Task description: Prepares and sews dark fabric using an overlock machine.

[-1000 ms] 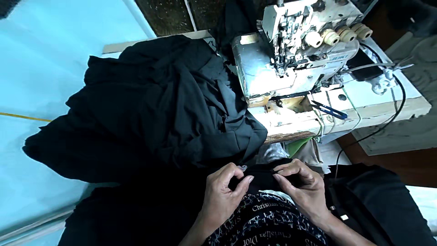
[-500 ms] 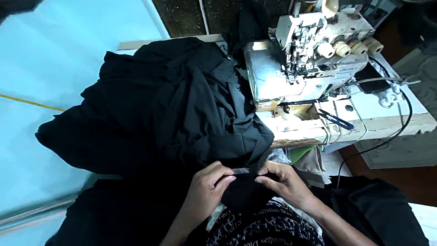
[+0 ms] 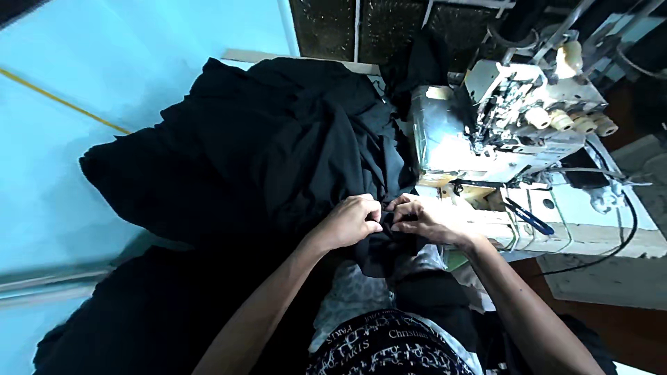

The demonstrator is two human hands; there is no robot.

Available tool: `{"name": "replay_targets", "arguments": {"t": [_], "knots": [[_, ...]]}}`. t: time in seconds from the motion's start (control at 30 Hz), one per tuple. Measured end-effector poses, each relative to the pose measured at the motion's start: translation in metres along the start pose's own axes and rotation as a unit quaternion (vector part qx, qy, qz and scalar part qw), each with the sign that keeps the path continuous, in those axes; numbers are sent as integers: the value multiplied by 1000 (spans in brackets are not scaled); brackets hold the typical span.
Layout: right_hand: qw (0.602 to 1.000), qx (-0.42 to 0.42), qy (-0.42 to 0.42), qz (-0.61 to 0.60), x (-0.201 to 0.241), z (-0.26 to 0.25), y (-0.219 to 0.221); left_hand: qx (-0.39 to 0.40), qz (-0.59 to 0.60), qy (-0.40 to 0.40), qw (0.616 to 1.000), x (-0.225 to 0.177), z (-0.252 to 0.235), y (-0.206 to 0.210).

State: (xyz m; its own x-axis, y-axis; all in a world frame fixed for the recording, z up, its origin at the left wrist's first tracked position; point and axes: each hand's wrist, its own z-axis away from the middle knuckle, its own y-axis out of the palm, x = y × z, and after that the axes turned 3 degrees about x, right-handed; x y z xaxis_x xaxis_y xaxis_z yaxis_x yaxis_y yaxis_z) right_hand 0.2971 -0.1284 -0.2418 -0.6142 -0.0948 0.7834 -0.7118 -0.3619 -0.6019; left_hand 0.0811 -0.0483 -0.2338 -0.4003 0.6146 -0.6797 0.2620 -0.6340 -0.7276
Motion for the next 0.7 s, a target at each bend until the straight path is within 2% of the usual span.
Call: {"name": "replay_targets", "arguments": {"t": [0.13,0.23,0.4,0.57,0.7], "knots": [[1000,-11,2,-8,-3,3,0,-8,-45,-13,999,-6,10,-3],[997,-75,-22,14,2,16,7,-52,-61,-9,997,-11,18,-1],[974,-205,-61,70,19,53,26,-153,-83,47,984,-25,35,3],[954,-264,-118,72,27,70,33,-227,-104,113,962,-39,48,6],[931,-334,-136,59,27,66,39,-258,-105,131,951,-43,52,8]]}}
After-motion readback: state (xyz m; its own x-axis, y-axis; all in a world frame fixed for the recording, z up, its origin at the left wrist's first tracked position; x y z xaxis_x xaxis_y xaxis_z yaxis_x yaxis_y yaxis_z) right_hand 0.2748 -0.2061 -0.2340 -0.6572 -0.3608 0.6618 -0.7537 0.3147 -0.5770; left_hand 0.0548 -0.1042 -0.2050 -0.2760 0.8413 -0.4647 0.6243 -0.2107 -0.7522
